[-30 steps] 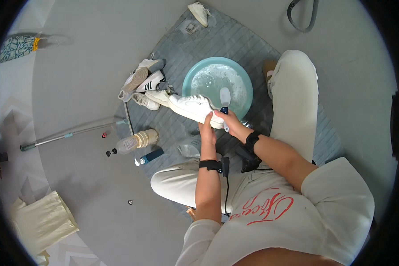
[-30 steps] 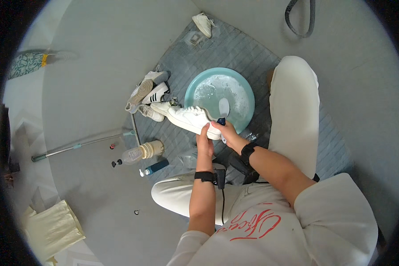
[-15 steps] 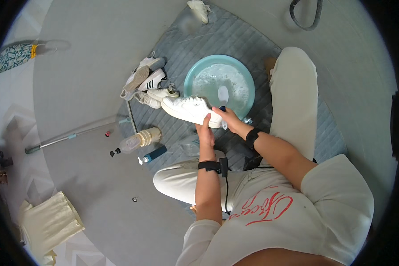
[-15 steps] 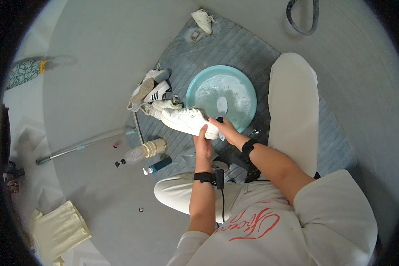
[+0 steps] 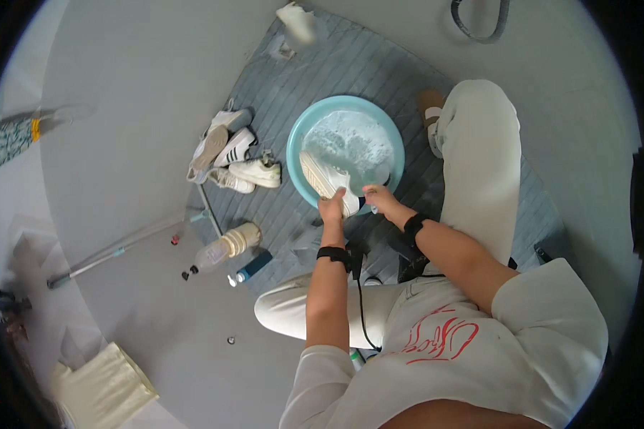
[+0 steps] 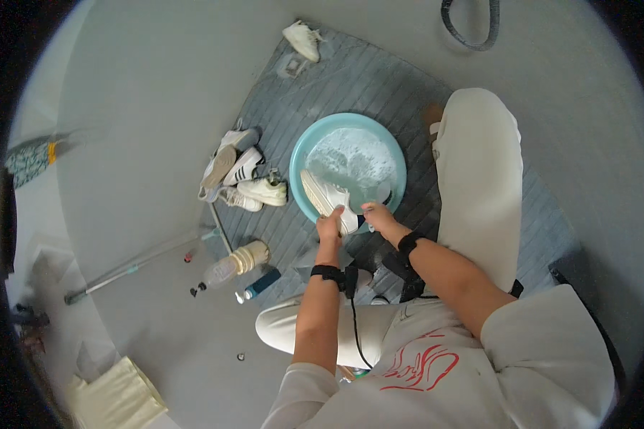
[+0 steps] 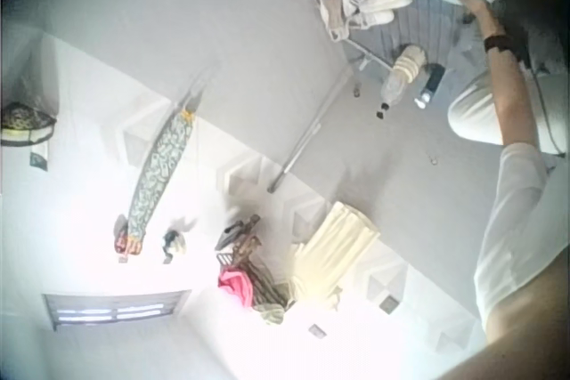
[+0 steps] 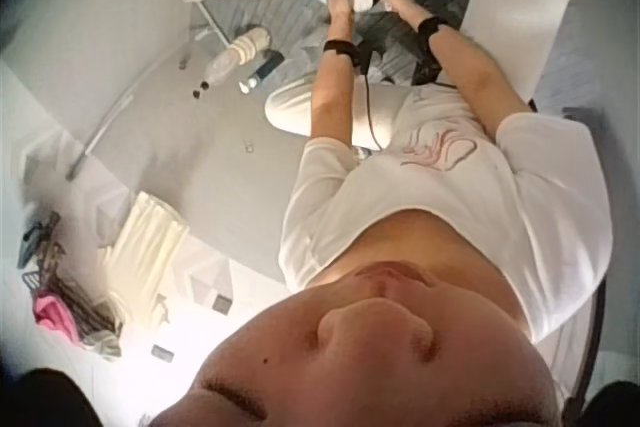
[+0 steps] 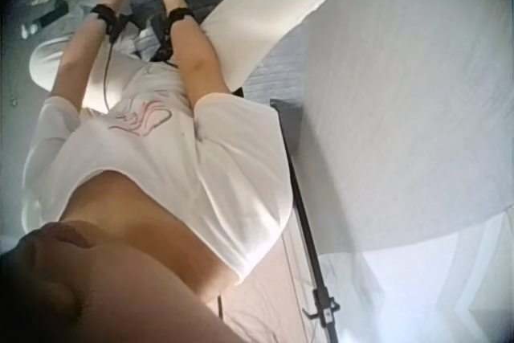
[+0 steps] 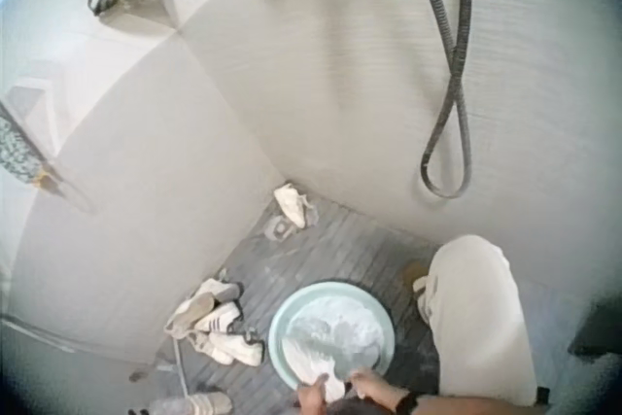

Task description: Scrubbing white sneakers with a brush and soapy water in a bucket.

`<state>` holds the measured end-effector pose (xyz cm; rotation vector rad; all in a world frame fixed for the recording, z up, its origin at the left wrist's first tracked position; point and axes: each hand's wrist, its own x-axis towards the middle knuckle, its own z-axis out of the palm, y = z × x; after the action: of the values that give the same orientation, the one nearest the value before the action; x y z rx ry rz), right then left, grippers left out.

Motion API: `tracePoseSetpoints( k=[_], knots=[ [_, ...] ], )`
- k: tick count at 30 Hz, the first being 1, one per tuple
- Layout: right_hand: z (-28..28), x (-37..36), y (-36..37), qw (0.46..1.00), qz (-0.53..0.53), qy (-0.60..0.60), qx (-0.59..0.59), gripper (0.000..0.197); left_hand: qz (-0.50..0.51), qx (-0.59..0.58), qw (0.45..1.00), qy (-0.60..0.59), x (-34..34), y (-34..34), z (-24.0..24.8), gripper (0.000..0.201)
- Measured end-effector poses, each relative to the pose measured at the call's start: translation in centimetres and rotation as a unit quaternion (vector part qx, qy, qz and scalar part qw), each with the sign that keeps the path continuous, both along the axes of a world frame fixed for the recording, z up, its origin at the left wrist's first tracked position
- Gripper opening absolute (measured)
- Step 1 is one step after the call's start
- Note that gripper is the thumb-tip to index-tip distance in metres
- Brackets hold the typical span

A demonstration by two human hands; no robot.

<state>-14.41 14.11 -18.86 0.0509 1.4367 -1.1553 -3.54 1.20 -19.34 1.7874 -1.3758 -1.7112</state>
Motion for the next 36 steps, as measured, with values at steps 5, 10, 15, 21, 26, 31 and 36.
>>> tracePoseSetpoints(
  k=[5, 10, 15, 21, 26, 31, 36],
  knots=[
    [-1.9, -1.2, 1.0, 1.0, -0.014, 0.012, 0.01, 0.033, -0.067, -0.036, 0.995, -0.071, -2.2, -0.3, -4.5, 0.065],
    [-1.4, -2.7, 1.6, 0.998, 0.011, 0.02, 0.051, 0.032, -0.159, -0.126, 0.942, -0.267, -3.7, 0.2, -6.2, 0.103],
    [-2.0, -2.3, 0.4, 0.998, 0.001, 0.028, 0.057, 0.03, -0.253, -0.15, 0.893, -0.339, -5.1, 0.8, -6.5, 0.103],
    [-2.8, -2.3, 0.7, 0.997, 0.0, 0.007, 0.076, 0.029, -0.292, -0.104, 0.867, -0.391, -8.8, 2.1, -5.6, 0.1],
    [-2.8, -2.8, 0.9, 0.996, -0.007, -0.031, 0.08, 0.031, -0.312, -0.103, 0.846, -0.42, -9.6, 1.9, -7.3, 0.102],
    [-2.9, -2.6, 1.0, 0.997, -0.01, -0.014, 0.075, 0.031, -0.352, -0.118, 0.788, -0.491, -10.2, 1.7, -9.6, 0.107],
    [-3.3, -3.3, 1.8, 0.996, -0.008, -0.011, 0.089, 0.032, -0.344, -0.114, 0.801, -0.477, -11.9, 2.1, -8.5, 0.107]
  ],
)
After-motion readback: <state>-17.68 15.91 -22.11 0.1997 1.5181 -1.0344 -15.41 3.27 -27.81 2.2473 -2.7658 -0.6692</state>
